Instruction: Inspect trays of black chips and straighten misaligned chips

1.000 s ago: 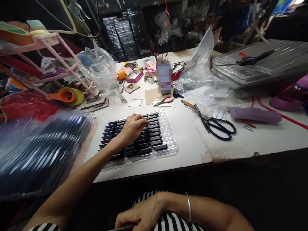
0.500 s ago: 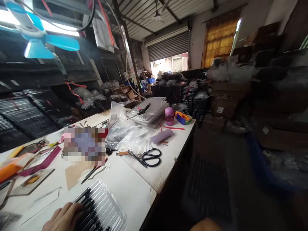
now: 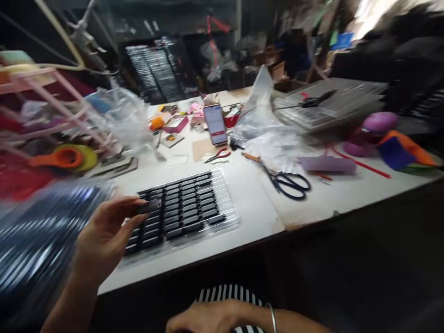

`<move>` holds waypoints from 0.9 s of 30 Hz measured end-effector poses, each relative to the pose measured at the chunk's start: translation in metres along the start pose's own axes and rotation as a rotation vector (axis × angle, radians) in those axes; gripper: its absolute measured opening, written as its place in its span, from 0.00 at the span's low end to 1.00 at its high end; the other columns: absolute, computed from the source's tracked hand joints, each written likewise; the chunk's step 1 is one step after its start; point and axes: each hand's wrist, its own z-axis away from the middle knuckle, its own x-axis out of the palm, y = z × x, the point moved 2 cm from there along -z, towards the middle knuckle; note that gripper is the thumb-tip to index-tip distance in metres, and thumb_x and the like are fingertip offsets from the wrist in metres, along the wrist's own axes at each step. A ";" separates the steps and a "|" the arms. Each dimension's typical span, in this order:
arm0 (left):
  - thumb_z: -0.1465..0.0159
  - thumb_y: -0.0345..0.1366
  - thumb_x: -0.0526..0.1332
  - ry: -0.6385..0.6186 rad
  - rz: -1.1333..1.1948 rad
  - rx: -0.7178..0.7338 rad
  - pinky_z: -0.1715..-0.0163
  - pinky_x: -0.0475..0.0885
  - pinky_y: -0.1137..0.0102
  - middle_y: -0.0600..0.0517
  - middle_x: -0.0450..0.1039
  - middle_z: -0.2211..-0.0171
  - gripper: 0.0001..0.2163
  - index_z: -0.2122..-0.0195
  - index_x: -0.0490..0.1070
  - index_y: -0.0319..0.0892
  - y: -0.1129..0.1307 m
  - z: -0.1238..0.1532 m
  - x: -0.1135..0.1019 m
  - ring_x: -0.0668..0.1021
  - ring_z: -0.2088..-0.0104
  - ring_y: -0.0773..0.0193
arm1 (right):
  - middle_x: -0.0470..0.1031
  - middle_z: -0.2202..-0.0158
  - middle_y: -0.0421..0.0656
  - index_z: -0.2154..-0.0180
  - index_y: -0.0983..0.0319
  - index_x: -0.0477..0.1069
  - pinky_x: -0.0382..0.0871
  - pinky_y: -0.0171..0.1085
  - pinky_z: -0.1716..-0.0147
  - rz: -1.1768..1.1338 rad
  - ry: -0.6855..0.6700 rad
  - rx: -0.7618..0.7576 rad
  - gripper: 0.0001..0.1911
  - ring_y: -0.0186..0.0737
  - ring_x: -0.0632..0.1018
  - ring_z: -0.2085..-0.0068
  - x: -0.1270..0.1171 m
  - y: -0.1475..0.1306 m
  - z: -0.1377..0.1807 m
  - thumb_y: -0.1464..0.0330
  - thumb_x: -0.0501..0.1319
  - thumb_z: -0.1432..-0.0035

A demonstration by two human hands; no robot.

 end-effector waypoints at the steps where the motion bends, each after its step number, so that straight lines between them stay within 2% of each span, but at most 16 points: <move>1: 0.41 0.34 0.63 -0.005 -0.011 0.017 0.57 0.70 0.69 0.53 0.71 0.59 0.11 0.56 0.69 0.47 0.001 0.012 -0.006 0.75 0.58 0.63 | 0.64 0.73 0.32 0.66 0.61 0.66 0.60 0.24 0.78 -0.011 0.019 0.001 0.09 0.27 0.67 0.75 0.001 0.000 -0.001 0.77 0.60 0.51; 4: 0.40 0.30 0.63 -0.066 -0.130 0.072 0.61 0.69 0.71 0.53 0.69 0.59 0.09 0.58 0.72 0.47 0.003 0.042 -0.014 0.73 0.59 0.65 | 0.63 0.75 0.33 0.66 0.61 0.66 0.58 0.25 0.78 0.021 0.214 0.002 0.13 0.27 0.65 0.76 0.002 -0.010 0.001 0.79 0.55 0.54; 7: 0.38 0.28 0.61 -0.113 -0.294 0.189 0.61 0.70 0.71 0.52 0.69 0.61 0.11 0.55 0.72 0.46 0.002 0.061 -0.009 0.73 0.60 0.65 | 0.66 0.72 0.37 0.65 0.62 0.68 0.63 0.29 0.71 0.122 0.396 -0.104 0.14 0.31 0.67 0.71 -0.002 -0.027 0.007 0.81 0.53 0.54; 11: 0.37 0.26 0.57 -0.166 -0.525 0.332 0.65 0.72 0.67 0.47 0.69 0.65 0.08 0.58 0.70 0.38 -0.002 0.074 0.008 0.71 0.64 0.61 | 0.73 0.65 0.42 0.56 0.61 0.71 0.67 0.34 0.60 0.143 0.526 -0.188 0.14 0.34 0.72 0.65 -0.013 -0.037 0.022 0.75 0.54 0.42; 14: 0.37 0.25 0.56 -0.227 -0.609 0.358 0.68 0.72 0.64 0.45 0.69 0.66 0.06 0.62 0.70 0.36 -0.006 0.081 0.023 0.70 0.66 0.59 | 0.74 0.63 0.41 0.49 0.55 0.69 0.68 0.33 0.61 0.040 0.700 -0.174 0.16 0.34 0.74 0.64 -0.023 -0.031 0.038 0.70 0.54 0.37; 17: 0.37 0.22 0.53 -0.233 -0.567 0.386 0.63 0.73 0.62 0.41 0.70 0.61 0.09 0.60 0.70 0.35 -0.010 0.089 0.039 0.71 0.62 0.57 | 0.71 0.71 0.37 0.47 0.53 0.67 0.67 0.30 0.70 -0.020 0.932 -0.086 0.16 0.31 0.71 0.72 -0.030 -0.022 0.054 0.68 0.56 0.36; 20: 0.36 0.23 0.53 -0.187 -0.410 0.329 0.58 0.73 0.62 0.40 0.69 0.56 0.10 0.56 0.69 0.35 -0.016 0.097 0.054 0.72 0.57 0.57 | 0.68 0.76 0.36 0.45 0.55 0.65 0.63 0.29 0.77 -0.036 0.997 -0.014 0.17 0.29 0.66 0.78 -0.032 -0.020 0.061 0.66 0.56 0.36; 23: 0.36 0.27 0.54 -0.120 -0.255 0.279 0.58 0.74 0.62 0.41 0.70 0.57 0.10 0.54 0.68 0.36 -0.021 0.099 0.065 0.73 0.58 0.58 | 0.70 0.74 0.37 0.48 0.56 0.67 0.62 0.30 0.80 -0.079 0.990 -0.005 0.15 0.29 0.65 0.79 -0.034 -0.025 0.060 0.65 0.55 0.36; 25: 0.35 0.27 0.53 -0.077 -0.206 0.266 0.59 0.74 0.63 0.42 0.70 0.58 0.09 0.54 0.67 0.37 -0.021 0.099 0.067 0.73 0.58 0.59 | 0.72 0.69 0.40 0.50 0.57 0.68 0.63 0.30 0.81 -0.047 1.070 -0.003 0.13 0.28 0.65 0.79 -0.037 -0.032 0.058 0.65 0.56 0.37; 27: 0.35 0.26 0.53 -0.066 -0.140 0.244 0.58 0.74 0.64 0.43 0.70 0.59 0.10 0.54 0.67 0.38 -0.017 0.097 0.064 0.73 0.58 0.60 | 0.73 0.65 0.41 0.51 0.56 0.68 0.65 0.31 0.78 0.094 1.155 0.000 0.13 0.29 0.67 0.77 -0.041 -0.039 0.055 0.66 0.58 0.38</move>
